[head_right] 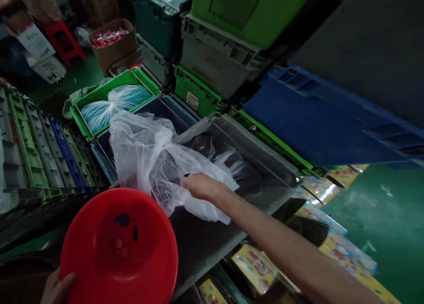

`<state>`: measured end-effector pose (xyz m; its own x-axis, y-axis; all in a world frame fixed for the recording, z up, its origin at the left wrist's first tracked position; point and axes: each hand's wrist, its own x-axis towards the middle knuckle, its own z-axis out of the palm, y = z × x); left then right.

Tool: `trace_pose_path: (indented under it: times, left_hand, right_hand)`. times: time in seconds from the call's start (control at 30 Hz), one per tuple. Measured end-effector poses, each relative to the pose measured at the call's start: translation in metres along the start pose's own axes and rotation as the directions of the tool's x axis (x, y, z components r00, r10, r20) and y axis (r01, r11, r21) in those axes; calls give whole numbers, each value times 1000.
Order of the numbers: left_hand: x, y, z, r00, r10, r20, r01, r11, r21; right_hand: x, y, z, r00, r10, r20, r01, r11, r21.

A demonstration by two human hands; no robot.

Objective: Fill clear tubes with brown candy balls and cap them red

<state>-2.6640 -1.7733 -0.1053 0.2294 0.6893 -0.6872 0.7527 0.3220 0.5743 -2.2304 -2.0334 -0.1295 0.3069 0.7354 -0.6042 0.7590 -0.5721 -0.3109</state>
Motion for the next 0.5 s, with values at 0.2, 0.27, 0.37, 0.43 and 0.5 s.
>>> trace_pose_path:
  times: [0.2,0.27,0.37,0.43,0.5]
  left_hand:
    - [-8,54,34,804,558,-207,-335,712,617]
    - [-15,91,60,607,795,-29,-557,450,698]
    - [-20,154,116,266,900,344,-773,-14,634]
    - [-18,193,163,98,848,521,-833,-216,509]
    - [-13,223,210,-4,652,758,-885,-355,300]
  right_hand:
    - [-88,-28,-16,997,-63,-49,55,987,-149]
    - [-103,-38,-11,992,-87,-94,70,983,-172]
    - [-116,-45,7,957,-188,-220,133,961,-242]
    - [-124,-51,21,896,-267,-356,148,933,-327]
    - [-133,-58,31,846,-291,-447,108,915,-390]
